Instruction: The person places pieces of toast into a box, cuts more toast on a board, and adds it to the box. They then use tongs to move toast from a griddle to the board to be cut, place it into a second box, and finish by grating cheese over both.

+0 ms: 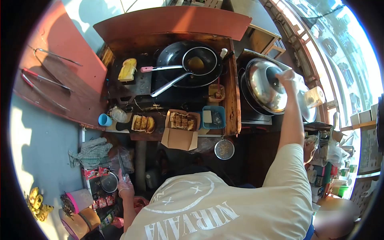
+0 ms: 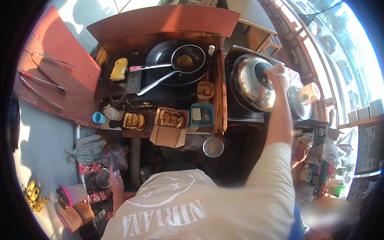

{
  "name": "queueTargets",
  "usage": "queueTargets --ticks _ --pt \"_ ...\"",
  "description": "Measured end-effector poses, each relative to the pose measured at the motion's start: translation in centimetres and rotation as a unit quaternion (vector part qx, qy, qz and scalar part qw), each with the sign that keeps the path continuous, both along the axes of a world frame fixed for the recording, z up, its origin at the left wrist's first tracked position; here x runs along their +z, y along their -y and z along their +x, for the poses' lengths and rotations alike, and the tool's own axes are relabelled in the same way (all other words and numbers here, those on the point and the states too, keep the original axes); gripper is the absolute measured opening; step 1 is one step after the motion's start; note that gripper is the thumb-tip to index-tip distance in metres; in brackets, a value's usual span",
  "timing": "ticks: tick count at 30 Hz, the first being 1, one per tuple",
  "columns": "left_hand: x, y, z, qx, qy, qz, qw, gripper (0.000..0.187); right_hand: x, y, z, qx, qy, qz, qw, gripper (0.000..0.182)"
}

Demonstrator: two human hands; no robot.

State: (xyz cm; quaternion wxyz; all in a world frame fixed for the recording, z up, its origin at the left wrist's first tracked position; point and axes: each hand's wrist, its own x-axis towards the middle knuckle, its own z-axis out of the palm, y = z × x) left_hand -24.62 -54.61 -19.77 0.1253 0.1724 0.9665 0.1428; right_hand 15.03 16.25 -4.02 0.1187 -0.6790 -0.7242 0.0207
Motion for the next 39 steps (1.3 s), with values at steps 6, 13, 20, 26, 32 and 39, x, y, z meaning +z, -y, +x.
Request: queueTargets --ticks 6,13,20,26,32,39 --pt "-0.4 0.8 -1.9 -0.017 0.003 0.024 1.0 0.052 12.4 -3.1 -7.4 0.076 0.13 0.071 0.986 0.035" --pt "-1.4 0.0 -6.2 -0.068 -0.032 0.035 0.997 0.054 15.5 3.4 -24.0 0.288 0.03 0.041 0.956 0.018" --pt "-1.3 0.7 -9.7 -0.05 0.014 0.041 0.998 0.055 5.4 6.8 -38.5 0.319 0.183 0.006 0.93 0.033" --pt "-1.4 2.2 -10.9 -0.096 0.033 0.073 0.992 0.056 1.3 7.3 -41.4 0.21 -0.005 -0.025 0.977 0.029" --pt "-3.2 0.6 -13.7 -0.159 0.09 0.016 0.983 0.067 -0.9 7.0 -41.4 0.156 0.029 -0.05 0.986 0.038" --pt "-3.2 -6.5 -18.1 -0.271 0.119 0.023 0.955 0.064 4.2 18.1 -40.6 0.332 0.094 0.131 0.929 0.032"
